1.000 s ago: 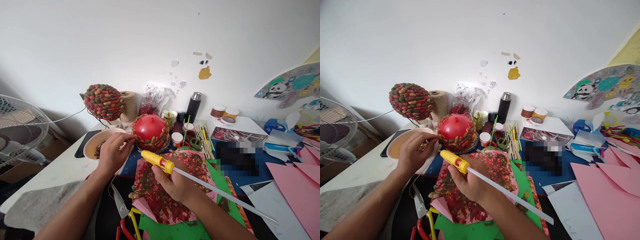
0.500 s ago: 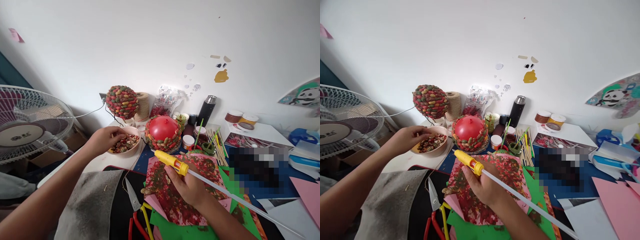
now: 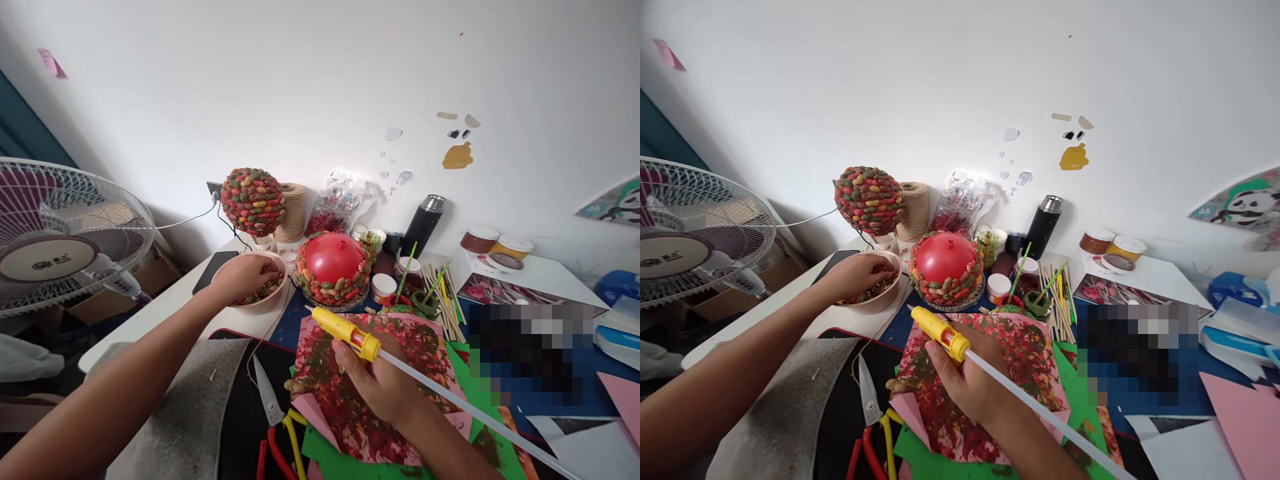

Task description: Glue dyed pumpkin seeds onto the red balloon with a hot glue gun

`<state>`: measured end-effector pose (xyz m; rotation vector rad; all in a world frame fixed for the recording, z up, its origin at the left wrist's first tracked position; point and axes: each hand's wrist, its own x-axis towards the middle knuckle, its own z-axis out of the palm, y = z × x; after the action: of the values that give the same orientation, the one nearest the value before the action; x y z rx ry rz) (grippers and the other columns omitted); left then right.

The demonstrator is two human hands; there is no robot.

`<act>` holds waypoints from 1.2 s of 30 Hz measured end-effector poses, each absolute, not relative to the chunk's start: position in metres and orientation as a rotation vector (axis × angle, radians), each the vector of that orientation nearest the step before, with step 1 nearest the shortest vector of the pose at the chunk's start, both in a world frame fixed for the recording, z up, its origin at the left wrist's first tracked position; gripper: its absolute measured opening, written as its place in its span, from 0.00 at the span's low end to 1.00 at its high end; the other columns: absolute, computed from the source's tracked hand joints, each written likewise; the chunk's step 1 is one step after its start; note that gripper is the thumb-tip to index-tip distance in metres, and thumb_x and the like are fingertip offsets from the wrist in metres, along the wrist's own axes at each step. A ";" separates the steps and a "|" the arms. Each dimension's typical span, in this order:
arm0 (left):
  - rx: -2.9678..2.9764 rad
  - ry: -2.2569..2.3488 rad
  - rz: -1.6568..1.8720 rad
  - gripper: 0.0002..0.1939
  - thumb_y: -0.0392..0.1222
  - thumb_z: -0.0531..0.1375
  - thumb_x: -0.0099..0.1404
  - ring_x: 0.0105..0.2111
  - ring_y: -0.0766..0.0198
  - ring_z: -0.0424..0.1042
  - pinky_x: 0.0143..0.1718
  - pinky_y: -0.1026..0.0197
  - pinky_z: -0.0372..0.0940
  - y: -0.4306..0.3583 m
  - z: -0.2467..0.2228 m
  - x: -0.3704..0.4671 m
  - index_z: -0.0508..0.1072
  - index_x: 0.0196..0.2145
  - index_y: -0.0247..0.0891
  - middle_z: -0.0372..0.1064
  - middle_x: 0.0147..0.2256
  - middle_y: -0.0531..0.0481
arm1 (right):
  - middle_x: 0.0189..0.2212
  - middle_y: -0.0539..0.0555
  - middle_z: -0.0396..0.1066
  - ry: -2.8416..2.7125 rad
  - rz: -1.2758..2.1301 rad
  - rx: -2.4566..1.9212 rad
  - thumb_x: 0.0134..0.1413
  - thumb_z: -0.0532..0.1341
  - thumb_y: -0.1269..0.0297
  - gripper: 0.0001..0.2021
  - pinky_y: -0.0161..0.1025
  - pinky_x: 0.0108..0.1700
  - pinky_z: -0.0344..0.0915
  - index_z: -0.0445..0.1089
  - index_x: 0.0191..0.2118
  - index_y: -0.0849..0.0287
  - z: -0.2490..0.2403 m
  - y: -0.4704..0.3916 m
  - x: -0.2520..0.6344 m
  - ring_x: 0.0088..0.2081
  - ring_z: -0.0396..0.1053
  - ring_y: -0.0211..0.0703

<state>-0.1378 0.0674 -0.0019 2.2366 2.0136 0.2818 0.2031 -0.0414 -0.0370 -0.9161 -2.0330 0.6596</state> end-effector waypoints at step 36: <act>2.282 1.989 0.293 0.12 0.49 0.60 0.65 0.39 0.51 0.81 0.41 0.57 0.68 0.069 0.000 -0.131 0.84 0.35 0.47 0.85 0.39 0.47 | 0.24 0.49 0.72 -2.133 0.477 -0.819 0.82 0.54 0.49 0.22 0.39 0.30 0.57 0.70 0.35 0.53 -0.040 -0.043 0.191 0.24 0.71 0.43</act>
<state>-0.1305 0.0689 0.0002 2.2817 1.9894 0.2928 0.1913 -0.0433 -0.0399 -0.8186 -2.1335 0.4774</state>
